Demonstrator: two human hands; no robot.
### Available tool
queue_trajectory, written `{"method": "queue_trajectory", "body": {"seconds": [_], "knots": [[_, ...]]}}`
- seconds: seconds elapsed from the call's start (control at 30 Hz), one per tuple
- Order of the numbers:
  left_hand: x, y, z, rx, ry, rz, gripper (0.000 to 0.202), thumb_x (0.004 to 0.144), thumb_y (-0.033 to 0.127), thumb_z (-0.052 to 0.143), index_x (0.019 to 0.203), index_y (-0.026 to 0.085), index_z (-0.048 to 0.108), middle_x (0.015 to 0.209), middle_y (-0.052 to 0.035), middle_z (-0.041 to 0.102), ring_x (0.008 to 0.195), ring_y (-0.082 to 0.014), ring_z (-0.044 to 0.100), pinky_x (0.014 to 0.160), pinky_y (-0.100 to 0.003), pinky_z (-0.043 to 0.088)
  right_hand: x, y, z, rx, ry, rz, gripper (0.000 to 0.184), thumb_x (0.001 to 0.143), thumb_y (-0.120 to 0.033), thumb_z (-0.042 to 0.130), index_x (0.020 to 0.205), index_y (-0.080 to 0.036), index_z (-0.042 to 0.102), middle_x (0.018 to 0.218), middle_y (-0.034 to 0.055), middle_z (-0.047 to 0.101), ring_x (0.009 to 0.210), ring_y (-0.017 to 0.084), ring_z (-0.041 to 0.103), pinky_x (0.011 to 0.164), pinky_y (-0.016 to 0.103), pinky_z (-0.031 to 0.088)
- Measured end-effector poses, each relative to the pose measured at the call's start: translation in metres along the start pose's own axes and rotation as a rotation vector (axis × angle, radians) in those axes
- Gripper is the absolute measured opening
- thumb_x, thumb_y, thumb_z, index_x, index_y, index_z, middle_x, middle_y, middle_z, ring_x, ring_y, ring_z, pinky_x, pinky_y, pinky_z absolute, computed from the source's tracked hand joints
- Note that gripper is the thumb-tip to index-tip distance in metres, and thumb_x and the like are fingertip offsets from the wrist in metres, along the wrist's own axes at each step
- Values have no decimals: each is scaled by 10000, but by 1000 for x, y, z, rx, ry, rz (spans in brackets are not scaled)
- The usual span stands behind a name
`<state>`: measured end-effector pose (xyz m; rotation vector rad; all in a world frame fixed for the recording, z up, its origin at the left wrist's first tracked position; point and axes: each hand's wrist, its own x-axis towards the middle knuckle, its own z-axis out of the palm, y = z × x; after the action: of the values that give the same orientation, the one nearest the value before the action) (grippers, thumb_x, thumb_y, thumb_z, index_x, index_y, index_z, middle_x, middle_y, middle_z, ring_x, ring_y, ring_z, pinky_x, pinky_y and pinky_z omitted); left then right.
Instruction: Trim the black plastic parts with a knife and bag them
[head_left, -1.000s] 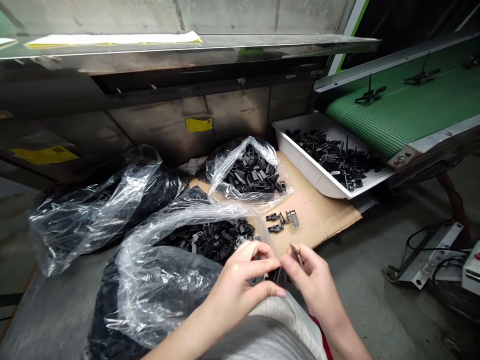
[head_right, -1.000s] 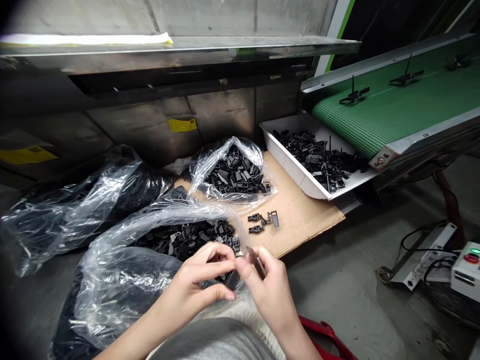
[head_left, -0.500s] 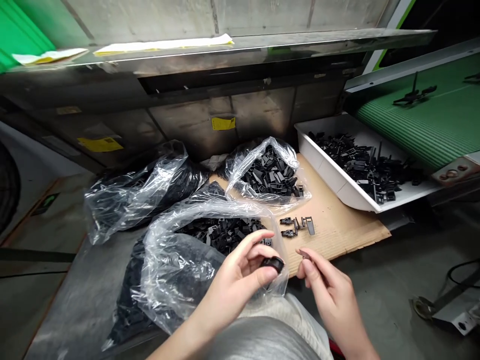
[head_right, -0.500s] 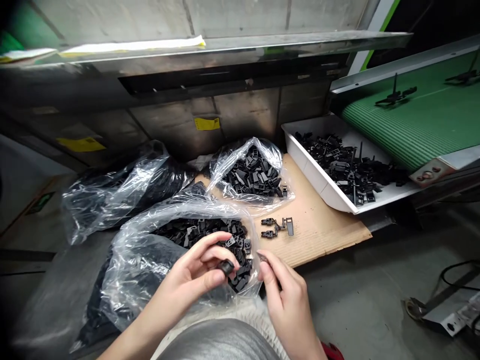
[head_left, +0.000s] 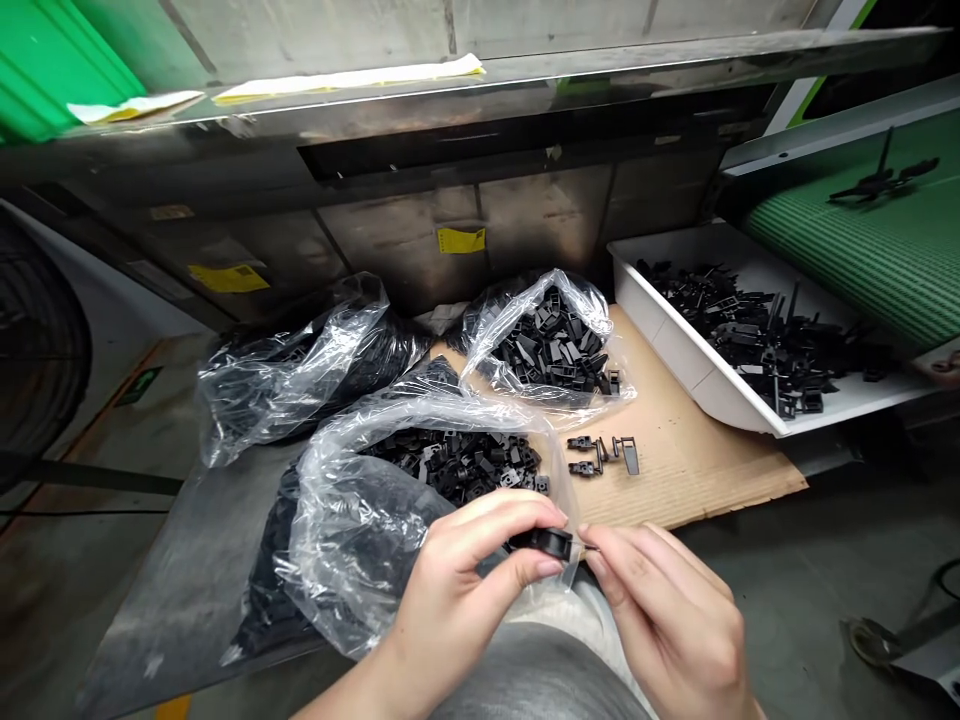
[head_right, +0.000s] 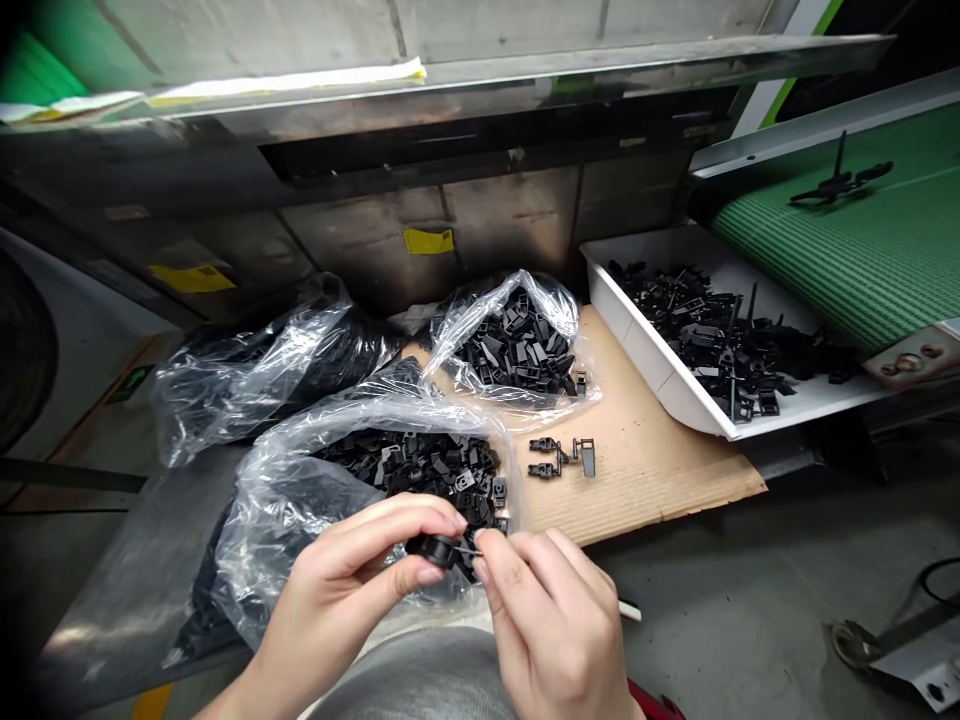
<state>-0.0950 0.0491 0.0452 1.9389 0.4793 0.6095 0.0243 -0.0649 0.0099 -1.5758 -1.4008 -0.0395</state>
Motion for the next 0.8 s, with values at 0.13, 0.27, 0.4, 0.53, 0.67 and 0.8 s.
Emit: {"method": "queue_trajectory", "body": {"seconds": [0.13, 0.27, 0.4, 0.53, 0.67, 0.8], "knots": [[4, 0, 0, -18, -13, 77, 168, 721, 83, 614, 847, 190, 645, 852, -16, 670, 807, -155, 614, 728, -233, 492, -2, -1, 1, 168, -79, 128, 202, 790, -62, 465, 925, -162, 577, 636, 40, 579, 537, 132, 541, 493, 238, 442], [7, -1, -1, -55, -47, 104, 194, 721, 62, 608, 863, 189, 644, 853, -16, 666, 813, -150, 612, 740, -222, 487, -1, -2, -1, 246, -92, 154, 143, 789, -87, 467, 837, -136, 592, 610, 35, 546, 523, 126, 518, 483, 233, 427], [8, -1, -2, -83, -114, 114, 200, 731, 55, 595, 876, 187, 631, 862, -12, 653, 822, -141, 606, 750, -213, 481, 5, 0, -6, 443, -235, 330, 200, 827, -171, 438, 714, -154, 603, 550, 1, 493, 494, 102, 468, 464, 212, 389], [13, -3, -2, -42, -158, 101, 162, 736, 82, 597, 865, 175, 628, 872, -22, 647, 825, -145, 599, 748, -216, 470, 8, 8, -17, 900, -564, 537, 286, 826, -349, 459, 709, -158, 638, 452, -36, 447, 387, 62, 394, 393, 179, 343], [16, -8, 2, -1, -215, 25, 196, 780, 107, 540, 935, 195, 621, 891, -37, 634, 831, -157, 581, 742, -247, 458, -2, 51, -29, 738, -352, 650, 311, 810, -409, 454, 819, -160, 639, 559, 13, 575, 444, 95, 496, 425, 204, 422], [13, -14, 1, 4, -282, 29, 262, 815, 70, 431, 901, 192, 646, 861, -51, 611, 766, -147, 577, 681, -245, 459, -5, 138, -36, -150, 15, 741, 351, 795, -371, 404, 983, -160, 613, 918, 102, 624, 816, 208, 589, 730, 339, 469]]}}
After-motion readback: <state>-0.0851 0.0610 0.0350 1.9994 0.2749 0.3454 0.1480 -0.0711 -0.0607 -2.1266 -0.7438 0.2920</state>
